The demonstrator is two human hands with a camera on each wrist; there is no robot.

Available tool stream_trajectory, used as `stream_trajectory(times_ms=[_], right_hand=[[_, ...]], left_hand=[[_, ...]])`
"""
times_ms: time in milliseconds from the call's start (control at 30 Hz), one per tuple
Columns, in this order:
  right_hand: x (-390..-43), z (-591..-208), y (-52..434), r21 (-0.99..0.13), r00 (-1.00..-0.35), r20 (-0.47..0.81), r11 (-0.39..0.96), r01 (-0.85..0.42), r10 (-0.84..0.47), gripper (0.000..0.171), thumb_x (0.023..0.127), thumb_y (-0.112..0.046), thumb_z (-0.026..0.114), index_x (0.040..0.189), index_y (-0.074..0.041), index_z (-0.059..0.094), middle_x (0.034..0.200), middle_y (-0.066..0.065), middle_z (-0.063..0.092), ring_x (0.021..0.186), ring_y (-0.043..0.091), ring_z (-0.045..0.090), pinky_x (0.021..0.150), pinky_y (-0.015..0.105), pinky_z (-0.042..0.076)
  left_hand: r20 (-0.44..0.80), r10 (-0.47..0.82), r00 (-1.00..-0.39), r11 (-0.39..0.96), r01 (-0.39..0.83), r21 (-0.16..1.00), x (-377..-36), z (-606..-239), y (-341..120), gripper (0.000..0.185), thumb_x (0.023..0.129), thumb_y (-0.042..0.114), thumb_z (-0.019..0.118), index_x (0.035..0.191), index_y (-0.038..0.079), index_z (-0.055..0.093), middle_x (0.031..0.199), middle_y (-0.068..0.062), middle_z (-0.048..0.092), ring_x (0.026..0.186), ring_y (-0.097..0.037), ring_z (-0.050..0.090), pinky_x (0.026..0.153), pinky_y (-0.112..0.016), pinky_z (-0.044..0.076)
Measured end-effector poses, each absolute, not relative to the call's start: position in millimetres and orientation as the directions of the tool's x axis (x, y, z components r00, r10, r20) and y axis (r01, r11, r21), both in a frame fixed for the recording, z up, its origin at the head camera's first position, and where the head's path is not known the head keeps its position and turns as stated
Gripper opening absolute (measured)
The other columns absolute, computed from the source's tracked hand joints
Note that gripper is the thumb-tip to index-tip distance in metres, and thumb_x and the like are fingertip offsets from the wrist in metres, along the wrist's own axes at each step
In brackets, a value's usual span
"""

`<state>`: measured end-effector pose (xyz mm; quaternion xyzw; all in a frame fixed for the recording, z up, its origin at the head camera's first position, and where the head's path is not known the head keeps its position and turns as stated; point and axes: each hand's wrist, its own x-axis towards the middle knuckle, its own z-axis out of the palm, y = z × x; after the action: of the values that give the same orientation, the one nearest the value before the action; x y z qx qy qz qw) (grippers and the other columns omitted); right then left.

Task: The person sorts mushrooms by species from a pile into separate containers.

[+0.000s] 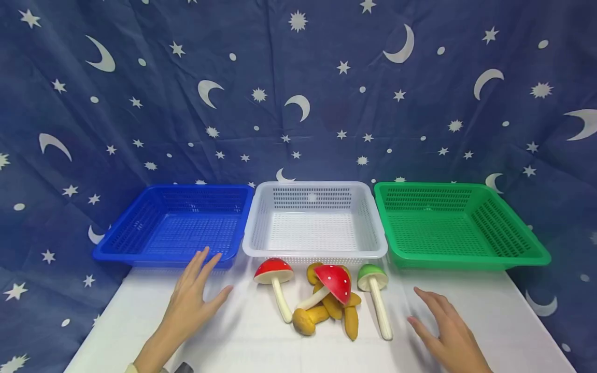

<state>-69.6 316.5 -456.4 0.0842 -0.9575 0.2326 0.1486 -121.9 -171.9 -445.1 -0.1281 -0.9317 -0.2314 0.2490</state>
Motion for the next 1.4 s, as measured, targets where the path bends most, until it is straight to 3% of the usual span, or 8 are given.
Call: stream_trajectory(times_ms=[100,200,333,633,833,967,1167,1400], right_hand=[[-72,-458,311,-0.431,-0.931,0.350,0.866,-0.254,-0.099,0.055,0.079,-0.023,0.076,0.126,-0.004,0.056,0.115,0.009,0.057,0.095,0.020,0.054,0.064,0.038,0.051],[-74,-460,305,-0.458,-0.934,0.343,0.851,-0.258,-0.099,0.052,0.079,-0.021,0.077,0.124,-0.005,0.056,0.114,0.009,0.059,0.091,0.021,0.056,0.058,0.031,0.050],[-78,-463,296,-0.483,-0.943,0.319,0.839,-0.251,-0.099,0.051,0.080,-0.020,0.076,0.124,-0.006,0.056,0.111,0.009,0.060,0.088,0.026,0.057,0.057,0.029,0.049],[-86,-473,280,-0.474,-0.931,0.349,0.837,-0.274,-0.107,0.050,0.076,-0.020,0.079,0.119,-0.006,0.059,0.100,0.005,0.062,0.078,0.018,0.058,0.054,0.026,0.044],[-92,-477,271,-0.500,-0.977,0.202,0.851,-0.163,-0.068,0.052,0.077,-0.023,0.079,0.119,-0.001,0.058,0.096,0.007,0.064,0.075,0.017,0.059,0.059,0.031,0.045],[-96,-481,268,-0.547,-0.996,0.086,0.834,-0.073,-0.030,0.053,0.077,-0.024,0.078,0.118,0.002,0.057,0.090,0.005,0.064,0.072,0.014,0.058,0.058,0.028,0.045],[-103,-487,257,-0.578,-0.998,-0.055,0.815,0.042,0.012,0.051,0.076,-0.021,0.079,0.116,0.003,0.057,0.083,0.002,0.064,0.066,0.011,0.055,0.054,0.023,0.045],[-105,-487,254,-0.580,-0.997,-0.076,0.812,0.069,0.030,0.045,0.076,-0.016,0.078,0.111,0.005,0.061,0.077,0.000,0.063,0.065,0.011,0.055,0.054,0.024,0.045]], left_hand=[[0.523,0.129,-0.842,0.854,0.363,0.373,-128,-442,-168,0.071,0.076,0.035,0.076,0.138,0.014,0.048,0.149,-0.014,0.034,0.137,-0.035,0.027,0.101,-0.064,0.026],[0.519,0.129,-0.845,0.847,0.367,0.386,-135,-439,-164,0.069,0.077,0.034,0.076,0.138,0.014,0.049,0.149,-0.014,0.035,0.137,-0.036,0.028,0.100,-0.064,0.028],[0.495,0.126,-0.860,0.839,0.359,0.409,-142,-435,-159,0.064,0.080,0.033,0.073,0.137,0.013,0.050,0.148,-0.013,0.036,0.137,-0.034,0.028,0.100,-0.064,0.029],[0.438,0.142,-0.888,0.816,0.355,0.456,-158,-432,-151,0.058,0.085,0.033,0.068,0.137,0.013,0.050,0.150,-0.009,0.035,0.139,-0.030,0.026,0.097,-0.067,0.030],[0.416,0.153,-0.896,0.799,0.360,0.481,-169,-436,-143,0.058,0.086,0.034,0.068,0.137,0.012,0.051,0.149,-0.011,0.036,0.139,-0.029,0.025,0.100,-0.064,0.029],[0.405,0.164,-0.900,0.789,0.366,0.493,-176,-440,-138,0.057,0.087,0.034,0.067,0.137,0.013,0.051,0.149,-0.010,0.036,0.140,-0.027,0.025,0.100,-0.064,0.029],[0.499,0.170,-0.850,0.786,0.423,0.452,-187,-456,-136,0.049,0.087,0.031,0.067,0.128,0.007,0.059,0.140,-0.012,0.048,0.134,-0.029,0.037,0.104,-0.055,0.031],[0.624,0.204,-0.755,0.793,0.501,0.347,-194,-468,-138,0.043,0.086,0.028,0.069,0.122,0.006,0.064,0.131,-0.012,0.056,0.126,-0.030,0.047,0.096,-0.054,0.041]])
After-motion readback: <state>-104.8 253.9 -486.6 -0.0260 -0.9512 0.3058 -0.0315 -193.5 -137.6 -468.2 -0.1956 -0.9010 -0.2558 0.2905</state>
